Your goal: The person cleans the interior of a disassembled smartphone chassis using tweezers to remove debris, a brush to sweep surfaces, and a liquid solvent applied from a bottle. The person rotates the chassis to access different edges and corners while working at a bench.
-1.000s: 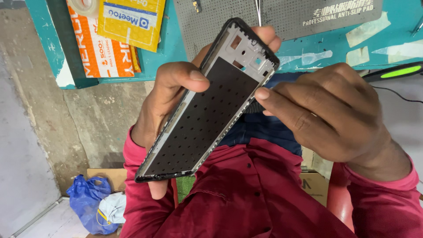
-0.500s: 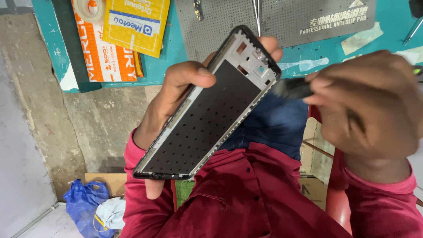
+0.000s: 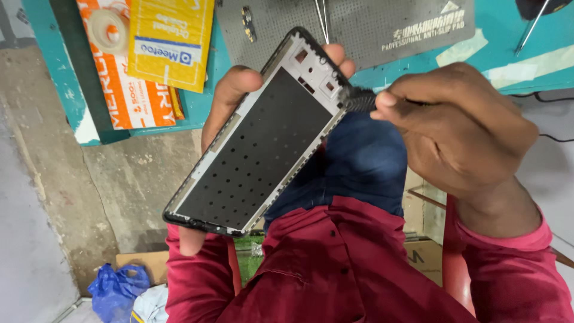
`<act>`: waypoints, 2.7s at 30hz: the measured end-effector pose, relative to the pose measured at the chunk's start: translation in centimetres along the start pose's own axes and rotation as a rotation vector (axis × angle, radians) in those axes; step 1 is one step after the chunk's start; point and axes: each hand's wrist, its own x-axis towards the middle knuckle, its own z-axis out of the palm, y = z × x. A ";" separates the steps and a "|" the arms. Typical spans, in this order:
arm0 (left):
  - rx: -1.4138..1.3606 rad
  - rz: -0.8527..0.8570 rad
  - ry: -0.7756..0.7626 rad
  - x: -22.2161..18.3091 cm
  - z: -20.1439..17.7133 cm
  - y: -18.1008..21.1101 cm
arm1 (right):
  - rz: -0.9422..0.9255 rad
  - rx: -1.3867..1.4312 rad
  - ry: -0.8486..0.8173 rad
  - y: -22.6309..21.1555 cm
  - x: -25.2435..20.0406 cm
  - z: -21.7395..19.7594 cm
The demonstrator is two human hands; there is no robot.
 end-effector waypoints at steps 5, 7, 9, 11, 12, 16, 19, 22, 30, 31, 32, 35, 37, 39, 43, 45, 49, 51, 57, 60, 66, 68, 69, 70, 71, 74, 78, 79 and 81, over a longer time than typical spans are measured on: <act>0.036 0.031 -0.011 0.1 -0.2 0.4 | 0.025 -0.004 0.013 -0.3 1.0 0.0; 0.037 0.028 -0.017 0.1 -0.4 0.1 | 0.000 -0.032 0.036 -0.2 1.1 0.2; 0.039 0.026 -0.015 -0.1 -0.5 -0.3 | -0.011 -0.054 0.026 -0.3 0.9 0.1; 0.043 0.030 0.002 -0.5 -0.3 -0.3 | 0.012 -0.046 -0.023 -0.5 0.8 -0.3; 0.046 0.040 0.001 -0.5 -0.2 -0.3 | 0.028 -0.042 -0.052 -0.6 0.8 -0.6; 0.087 0.016 0.007 -0.5 0.2 0.4 | 0.091 -0.048 -0.141 -1.2 0.5 -1.7; 0.142 -0.064 0.073 -1.3 0.9 0.7 | 0.090 0.013 -0.166 -1.3 0.7 -2.3; 0.101 -0.045 0.022 -1.7 1.0 1.0 | 0.069 0.124 -0.207 -1.1 2.1 -2.5; 0.046 -0.019 0.023 -1.7 1.2 1.0 | 0.159 0.036 -0.072 -1.3 1.6 -2.4; 0.041 -0.019 0.027 -1.8 1.3 1.2 | 0.156 0.017 -0.075 -1.2 1.0 -2.4; 0.034 -0.017 0.045 -2.0 1.5 1.3 | 0.155 0.007 -0.075 -1.1 0.4 -2.4; 0.026 -0.018 0.056 -2.1 1.7 1.3 | 0.154 -0.012 -0.069 -0.8 -0.5 -2.6; 0.024 -0.018 0.050 -2.0 1.8 1.2 | 0.149 -0.021 -0.070 -0.8 -0.4 -2.6; 0.025 -0.019 0.050 -2.0 1.8 1.1 | 0.132 -0.019 -0.069 -0.9 0.0 -2.3; 0.031 -0.017 0.053 -1.7 1.7 1.1 | 0.057 -0.017 -0.053 -1.1 1.0 -1.7; 0.025 -0.017 0.063 -1.5 1.8 1.1 | 0.042 -0.029 -0.075 -1.1 1.2 -1.7; -0.066 -0.059 0.137 -1.5 2.5 1.3 | 0.081 0.038 -0.161 -1.1 1.1 -2.1; -0.122 -0.080 0.169 -1.3 2.7 1.3 | 0.087 0.082 -0.181 -1.2 1.1 -2.2; -0.074 -0.069 0.119 -1.6 2.5 1.8 | 0.071 0.055 -0.153 -1.0 1.8 -2.3; -0.051 -0.058 0.111 -1.9 2.4 1.7 | 0.034 0.030 -0.131 -0.4 1.6 -2.3; -0.023 -0.049 0.099 -1.9 1.9 1.5 | 0.114 0.005 -0.107 -0.1 -0.6 -2.2; -0.014 -0.043 0.092 -2.0 1.9 1.5 | 0.121 -0.015 -0.110 0.0 -1.0 -2.4; -0.004 -0.043 0.088 -2.0 1.8 1.6 | 0.123 -0.022 -0.110 0.0 -1.0 -2.4; 0.001 -0.041 0.087 -2.0 1.8 1.5 | 0.123 -0.022 -0.110 0.1 -1.0 -2.5; 0.009 -0.040 0.081 -2.0 1.8 1.6 | 0.121 -0.022 -0.108 0.1 -0.9 -2.5; 0.022 -0.034 0.069 -1.8 1.7 1.4 | 0.114 -0.022 -0.105 0.0 -0.6 -2.5; 0.038 -0.034 0.062 -2.0 1.6 1.5 | 0.119 -0.022 -0.103 -0.3 -0.2 -2.4; 0.040 -0.034 0.063 -2.1 1.6 1.5 | 0.129 -0.021 -0.099 -0.4 -0.1 -2.4; 0.042 -0.029 0.054 -2.0 1.6 1.5 | 0.147 -0.016 -0.093 -0.7 0.1 -2.4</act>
